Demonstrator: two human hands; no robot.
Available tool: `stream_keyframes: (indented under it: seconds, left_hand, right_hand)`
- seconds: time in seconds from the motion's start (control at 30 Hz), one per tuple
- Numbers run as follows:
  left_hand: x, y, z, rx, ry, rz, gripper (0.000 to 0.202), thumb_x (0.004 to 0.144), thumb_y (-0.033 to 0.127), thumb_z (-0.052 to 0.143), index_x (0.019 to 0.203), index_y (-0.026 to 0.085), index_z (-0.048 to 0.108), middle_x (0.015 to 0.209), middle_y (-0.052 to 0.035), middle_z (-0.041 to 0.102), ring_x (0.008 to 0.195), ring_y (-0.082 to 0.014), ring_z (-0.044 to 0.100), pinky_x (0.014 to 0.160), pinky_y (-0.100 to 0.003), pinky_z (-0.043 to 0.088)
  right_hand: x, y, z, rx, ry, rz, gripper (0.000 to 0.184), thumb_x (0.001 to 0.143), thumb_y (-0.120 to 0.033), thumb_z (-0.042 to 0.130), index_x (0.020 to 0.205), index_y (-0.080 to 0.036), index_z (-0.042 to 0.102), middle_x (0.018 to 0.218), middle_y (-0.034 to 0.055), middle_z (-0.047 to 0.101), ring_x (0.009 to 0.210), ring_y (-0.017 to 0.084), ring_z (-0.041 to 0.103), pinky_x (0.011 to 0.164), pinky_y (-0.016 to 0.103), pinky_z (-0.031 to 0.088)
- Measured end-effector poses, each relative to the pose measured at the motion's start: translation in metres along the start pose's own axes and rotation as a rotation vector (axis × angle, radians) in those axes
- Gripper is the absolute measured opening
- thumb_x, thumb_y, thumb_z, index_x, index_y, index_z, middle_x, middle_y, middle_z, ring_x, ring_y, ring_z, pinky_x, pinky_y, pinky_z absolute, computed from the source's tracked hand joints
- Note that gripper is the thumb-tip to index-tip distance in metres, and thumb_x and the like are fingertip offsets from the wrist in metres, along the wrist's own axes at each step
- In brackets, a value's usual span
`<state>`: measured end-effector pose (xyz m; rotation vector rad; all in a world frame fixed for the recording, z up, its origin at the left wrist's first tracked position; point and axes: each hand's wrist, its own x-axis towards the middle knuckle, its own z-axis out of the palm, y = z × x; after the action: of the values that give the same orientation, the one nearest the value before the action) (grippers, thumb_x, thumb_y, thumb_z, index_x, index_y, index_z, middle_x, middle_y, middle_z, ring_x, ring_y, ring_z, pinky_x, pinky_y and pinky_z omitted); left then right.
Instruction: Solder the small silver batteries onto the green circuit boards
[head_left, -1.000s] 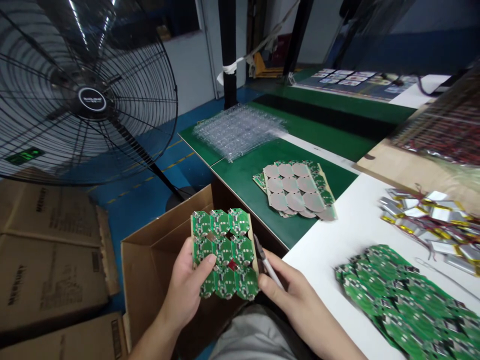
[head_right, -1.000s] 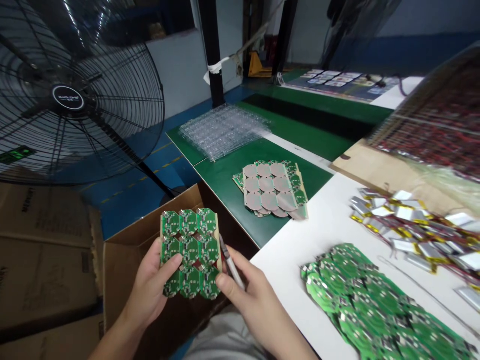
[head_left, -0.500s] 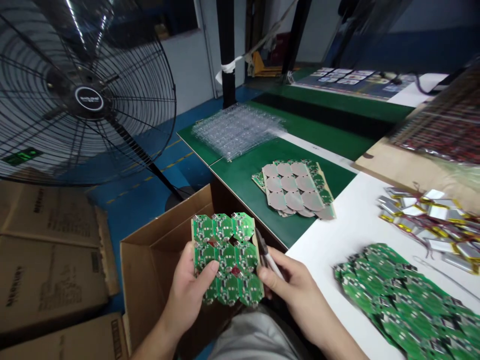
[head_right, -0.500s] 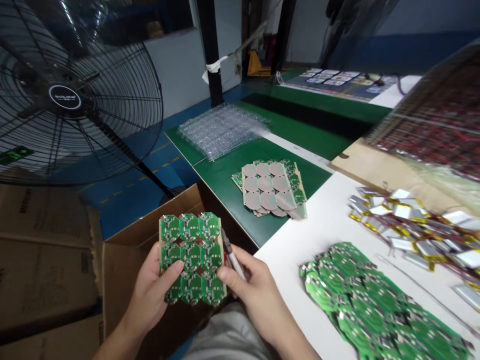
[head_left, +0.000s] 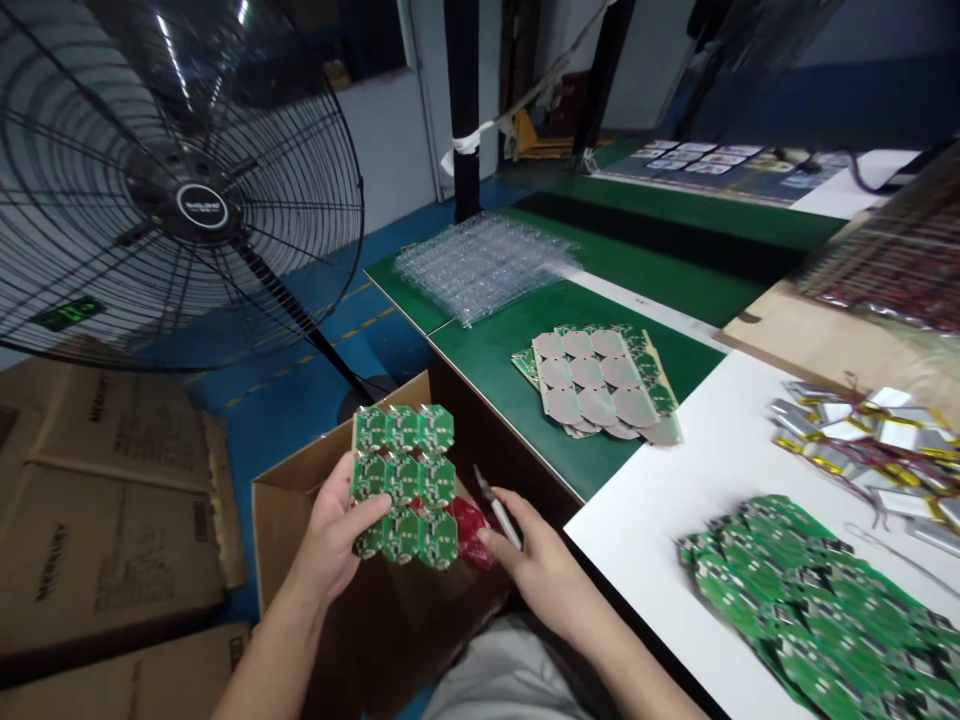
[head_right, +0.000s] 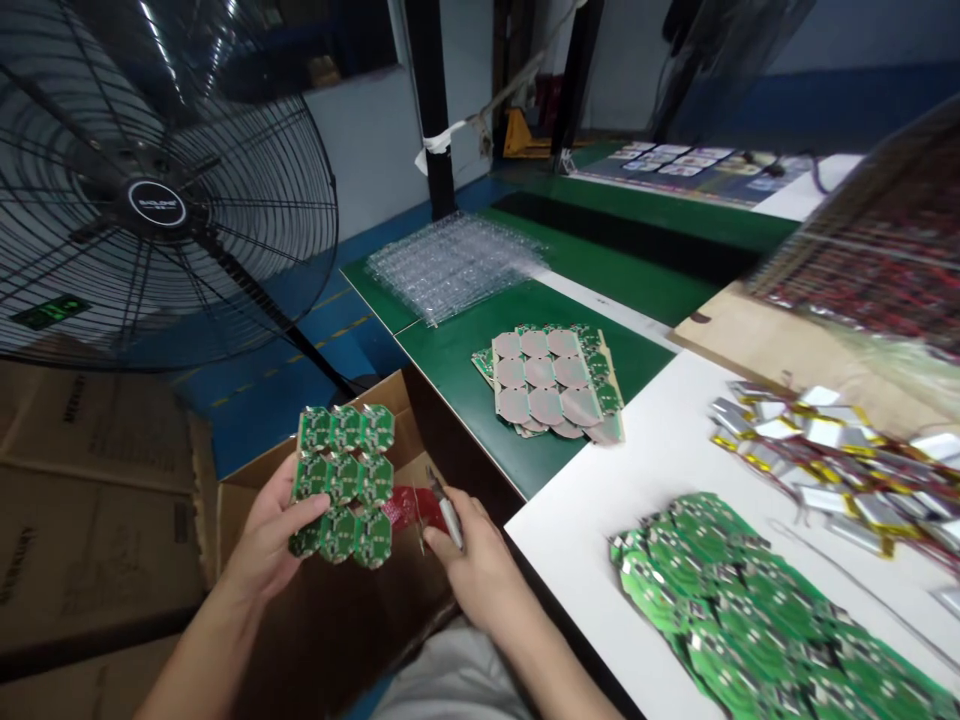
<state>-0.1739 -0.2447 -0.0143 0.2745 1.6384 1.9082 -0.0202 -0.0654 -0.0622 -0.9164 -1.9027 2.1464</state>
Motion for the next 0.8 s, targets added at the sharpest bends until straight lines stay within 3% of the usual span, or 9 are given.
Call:
stream_keyframes:
  seconds: [0.13, 0.27, 0.37, 0.43, 0.53, 0.6, 0.67, 0.73, 0.8]
  left_hand:
    - [0.003, 0.009, -0.001, 0.310, -0.300, -0.102, 0.039, 0.079, 0.025, 0.083, 0.115, 0.022, 0.068, 0.111, -0.0059, 0.075, 0.101, -0.0229, 0.070, 0.085, -0.029, 0.055]
    - [0.007, 0.013, 0.007, 0.342, -0.525, -0.252, 0.058, 0.073, 0.021, 0.088, 0.125, 0.025, 0.064, 0.098, -0.0033, 0.077, 0.086, -0.0194, 0.072, 0.074, -0.026, 0.055]
    - [0.012, 0.014, 0.006, 0.225, -0.505, -0.292, 0.080, 0.072, 0.022, 0.089, 0.142, 0.026, 0.051, 0.083, -0.0020, 0.077, 0.072, -0.0181, 0.073, 0.067, -0.025, 0.055]
    - [0.013, 0.012, 0.002, 0.022, -0.447, -0.243, 0.094, 0.071, 0.037, 0.090, 0.150, 0.028, 0.042, 0.083, -0.0027, 0.077, 0.072, -0.0207, 0.074, 0.068, -0.029, 0.056]
    - [0.001, -0.003, 0.008, -0.325, -0.454, -0.157, 0.113, 0.053, 0.067, 0.089, 0.150, 0.031, 0.044, 0.118, -0.0106, 0.074, 0.104, -0.0330, 0.072, 0.089, -0.044, 0.056]
    - [-0.014, -0.020, 0.026, -0.431, -0.508, -0.142, 0.105, 0.051, 0.065, 0.091, 0.142, 0.028, 0.055, 0.135, -0.0131, 0.066, 0.125, -0.0369, 0.061, 0.104, -0.047, 0.049]
    - [-0.031, -0.037, 0.052, -0.481, -0.416, -0.157, 0.084, 0.062, 0.052, 0.092, 0.135, 0.026, 0.061, 0.134, -0.0127, 0.067, 0.129, -0.0354, 0.058, 0.109, -0.049, 0.044]
    - [-0.040, -0.047, 0.076, -0.514, -0.146, -0.201, 0.052, 0.084, 0.043, 0.077, 0.132, 0.030, 0.061, 0.127, -0.0088, 0.072, 0.123, -0.0290, 0.064, 0.107, -0.047, 0.047]
    - [-0.038, -0.047, 0.088, -0.511, 0.095, -0.192, 0.043, 0.089, 0.035, 0.073, 0.130, 0.030, 0.061, 0.120, -0.0067, 0.075, 0.113, -0.0263, 0.070, 0.102, -0.044, 0.052]
  right_hand:
    - [-0.015, -0.018, -0.004, -0.020, 0.092, -0.054, 0.048, 0.086, -0.056, 0.062, 0.122, -0.026, 0.053, 0.113, 0.0052, 0.066, 0.107, 0.025, 0.063, 0.094, 0.037, 0.048]
    - [-0.030, -0.039, -0.003, 0.025, 0.060, -0.039, 0.046, 0.080, -0.050, 0.073, 0.117, -0.026, 0.057, 0.094, 0.0001, 0.069, 0.090, 0.022, 0.065, 0.079, 0.032, 0.050]
    - [-0.036, -0.046, 0.001, 0.169, 0.067, 0.005, 0.041, 0.077, -0.048, 0.076, 0.108, -0.026, 0.060, 0.089, -0.0018, 0.069, 0.081, 0.020, 0.065, 0.073, 0.029, 0.051]
    - [-0.039, -0.048, 0.003, 0.290, 0.148, 0.023, 0.044, 0.077, -0.050, 0.077, 0.108, -0.027, 0.056, 0.087, -0.0034, 0.066, 0.079, 0.018, 0.064, 0.070, 0.028, 0.052]
    - [-0.039, -0.047, 0.005, 0.448, 0.321, 0.011, 0.048, 0.078, -0.051, 0.078, 0.111, -0.030, 0.050, 0.089, -0.0055, 0.062, 0.076, 0.015, 0.062, 0.072, 0.028, 0.054]
    - [-0.037, -0.045, 0.008, 0.522, 0.406, -0.008, 0.049, 0.078, -0.053, 0.078, 0.111, -0.032, 0.048, 0.091, -0.0061, 0.061, 0.076, 0.014, 0.062, 0.075, 0.029, 0.055]
    - [-0.036, -0.042, 0.014, 0.556, 0.433, -0.010, 0.050, 0.075, -0.053, 0.080, 0.110, -0.032, 0.050, 0.092, -0.0054, 0.063, 0.080, 0.015, 0.064, 0.079, 0.030, 0.055]
    - [-0.036, -0.039, 0.019, 0.558, 0.405, 0.008, 0.051, 0.072, -0.051, 0.083, 0.109, -0.031, 0.054, 0.091, -0.0037, 0.065, 0.085, 0.017, 0.065, 0.083, 0.031, 0.055]
    - [-0.038, -0.040, 0.018, 0.570, 0.344, 0.056, 0.051, 0.073, -0.049, 0.083, 0.112, -0.030, 0.056, 0.090, -0.0021, 0.066, 0.087, 0.019, 0.066, 0.086, 0.033, 0.055]
